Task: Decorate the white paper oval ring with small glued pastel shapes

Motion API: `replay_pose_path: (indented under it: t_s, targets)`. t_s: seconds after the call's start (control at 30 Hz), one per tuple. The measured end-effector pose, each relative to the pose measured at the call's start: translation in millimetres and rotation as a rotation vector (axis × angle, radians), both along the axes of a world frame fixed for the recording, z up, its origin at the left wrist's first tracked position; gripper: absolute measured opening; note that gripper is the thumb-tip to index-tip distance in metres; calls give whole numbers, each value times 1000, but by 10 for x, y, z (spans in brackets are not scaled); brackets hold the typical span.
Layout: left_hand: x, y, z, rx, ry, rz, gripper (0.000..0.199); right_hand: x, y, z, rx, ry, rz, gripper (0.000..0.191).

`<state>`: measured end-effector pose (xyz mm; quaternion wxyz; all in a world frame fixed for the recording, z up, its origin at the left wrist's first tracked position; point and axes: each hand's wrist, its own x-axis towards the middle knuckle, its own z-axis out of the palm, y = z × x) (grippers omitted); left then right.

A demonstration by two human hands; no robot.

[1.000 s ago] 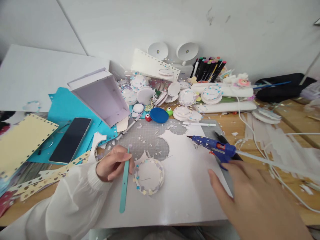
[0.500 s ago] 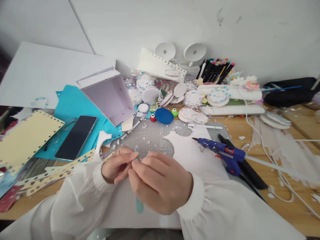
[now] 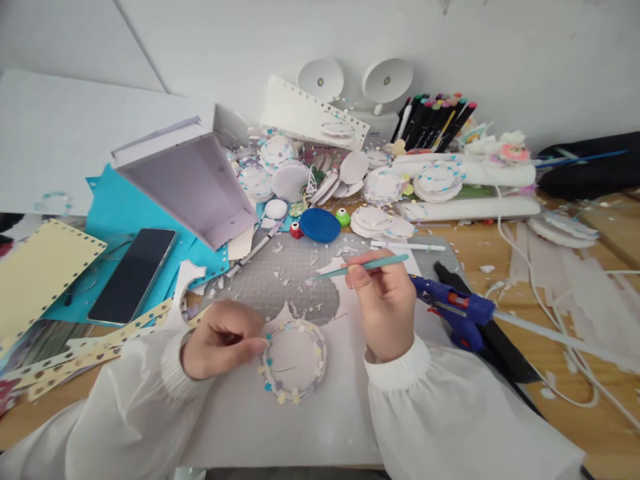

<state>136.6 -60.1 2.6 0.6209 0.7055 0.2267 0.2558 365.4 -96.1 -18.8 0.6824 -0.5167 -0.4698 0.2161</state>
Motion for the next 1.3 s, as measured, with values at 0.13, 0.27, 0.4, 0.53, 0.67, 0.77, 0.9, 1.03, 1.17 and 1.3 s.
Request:
replay_pose_path:
  t_s: [0.13, 0.27, 0.4, 0.53, 0.67, 0.77, 0.9, 1.03, 1.17, 1.3]
  targets:
    - [-37, -16, -50, -33, -15, 23, 46, 83, 42, 55, 46, 183, 15, 12]
    - [-28, -6, -52, -255, -163, 287, 44, 45, 36, 113, 28, 284, 79, 11]
    - [34, 67, 20, -550, -429, 389, 38, -13, -17, 125, -39, 282, 219, 11]
    - [59, 158, 77, -800, -557, 463, 39, -69, -78, 176, -100, 301, 395, 7]
    - [53, 196, 85, -959, -670, 516, 41, -97, -87, 246, -147, 424, 554, 10]
    - [51, 199, 81, -1000, -721, 537, 43, -57, -52, 297, -147, 411, 568, 17]
    - [61, 212, 82, -1004, -735, 558, 47, 36, 4, 362, -123, 263, 528, 22]
    - [84, 204, 77, -888, -646, 569, 45, 37, 8, 380, -118, 289, 551, 24]
    - [34, 118, 61, -415, -339, 541, 39, -66, -45, 368, -218, 549, 557, 24]
    - [-81, 36, 118, 109, 180, 156, 42, -117, -83, 383, -282, 822, 434, 25]
